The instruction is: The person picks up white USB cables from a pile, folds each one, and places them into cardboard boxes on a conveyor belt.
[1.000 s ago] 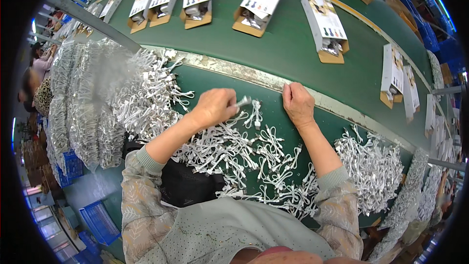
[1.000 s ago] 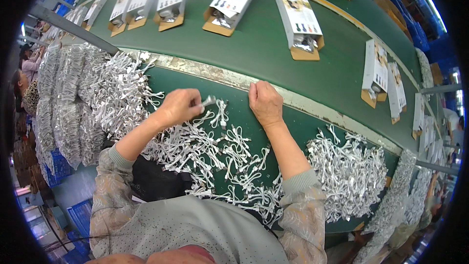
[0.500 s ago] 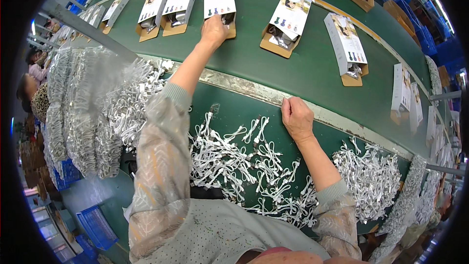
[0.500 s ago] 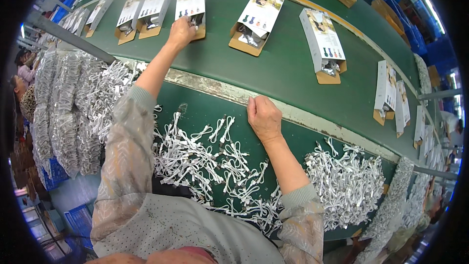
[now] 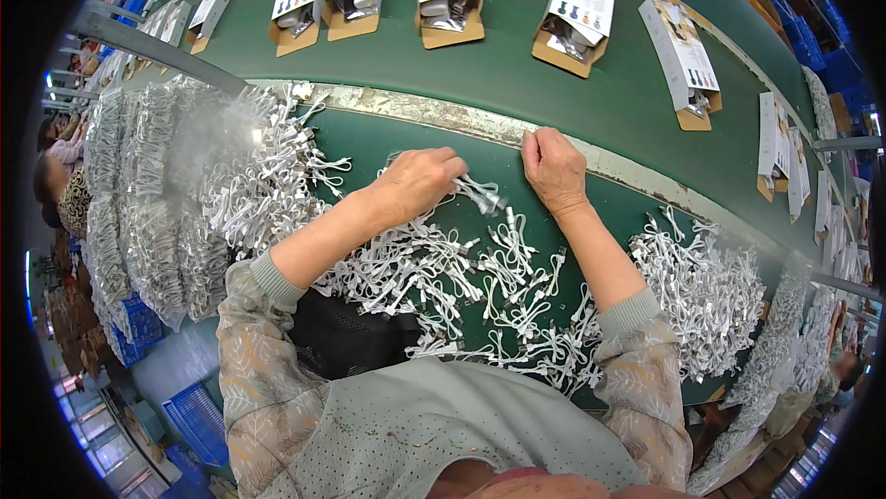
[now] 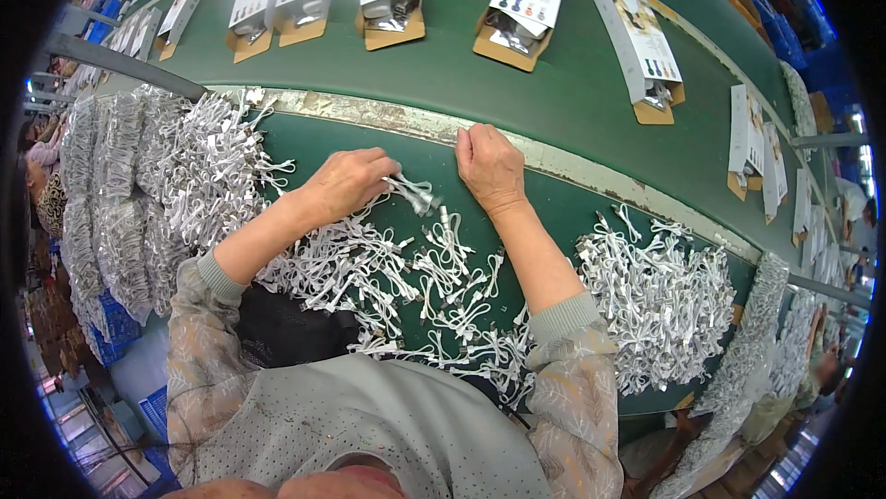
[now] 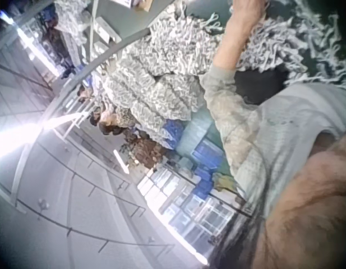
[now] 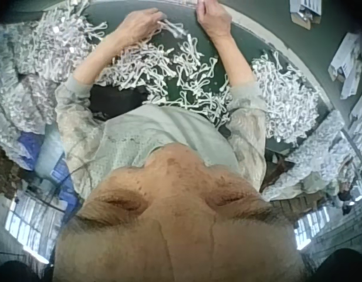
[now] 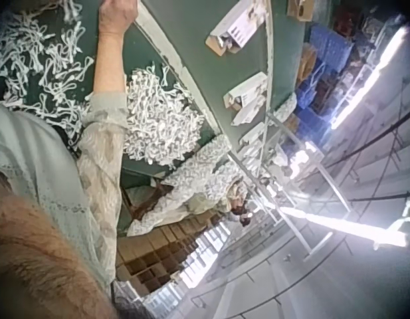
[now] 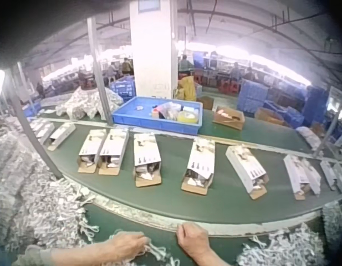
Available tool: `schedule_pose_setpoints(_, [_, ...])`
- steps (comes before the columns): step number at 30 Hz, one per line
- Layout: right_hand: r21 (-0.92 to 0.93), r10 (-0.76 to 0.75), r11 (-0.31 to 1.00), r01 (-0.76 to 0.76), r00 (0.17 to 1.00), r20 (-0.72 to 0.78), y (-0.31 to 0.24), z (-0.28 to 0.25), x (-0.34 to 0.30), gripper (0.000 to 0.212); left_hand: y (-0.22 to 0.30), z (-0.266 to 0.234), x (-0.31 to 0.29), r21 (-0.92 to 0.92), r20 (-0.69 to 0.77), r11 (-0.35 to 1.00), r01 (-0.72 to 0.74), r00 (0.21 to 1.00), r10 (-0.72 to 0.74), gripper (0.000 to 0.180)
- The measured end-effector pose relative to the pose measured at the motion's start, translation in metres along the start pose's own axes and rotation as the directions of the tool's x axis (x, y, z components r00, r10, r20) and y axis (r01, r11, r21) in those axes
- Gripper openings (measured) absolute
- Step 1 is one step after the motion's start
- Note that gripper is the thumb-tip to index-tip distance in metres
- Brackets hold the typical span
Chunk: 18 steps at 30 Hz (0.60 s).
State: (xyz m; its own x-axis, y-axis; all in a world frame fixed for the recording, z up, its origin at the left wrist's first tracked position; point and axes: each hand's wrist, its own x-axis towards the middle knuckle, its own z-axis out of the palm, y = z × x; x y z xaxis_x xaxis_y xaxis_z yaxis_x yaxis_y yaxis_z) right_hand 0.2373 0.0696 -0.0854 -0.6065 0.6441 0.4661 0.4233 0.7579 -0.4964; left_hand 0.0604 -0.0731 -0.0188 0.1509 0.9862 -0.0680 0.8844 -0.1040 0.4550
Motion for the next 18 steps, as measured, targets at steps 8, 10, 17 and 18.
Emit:
schedule_pose_setpoints(8, [-0.004,0.010,1.000,-0.010,1.000,0.006,0.003,-0.004,-0.002,0.018,-0.023,-0.057,0.004,-0.388,-0.120,0.781,0.490,0.813,-0.570,0.018])
schedule_pose_setpoints(10, [0.019,-0.010,1.000,0.010,1.000,-0.004,-0.002,-0.004,-0.002,0.018,-0.062,-0.060,0.015,-0.359,-0.344,0.757,0.546,0.677,-0.651,0.018])
schedule_pose_setpoints(17, [0.029,0.001,1.000,-0.002,1.000,0.018,-0.005,-0.003,0.000,0.017,-0.155,-0.059,0.092,-0.336,-0.461,0.591,0.734,0.419,-0.782,0.023])
schedule_pose_setpoints(18, [0.020,0.007,1.000,-0.008,1.000,0.019,-0.004,-0.004,-0.001,0.017,-0.153,-0.055,0.101,-0.306,-0.503,0.662,0.685,0.474,-0.723,0.024])
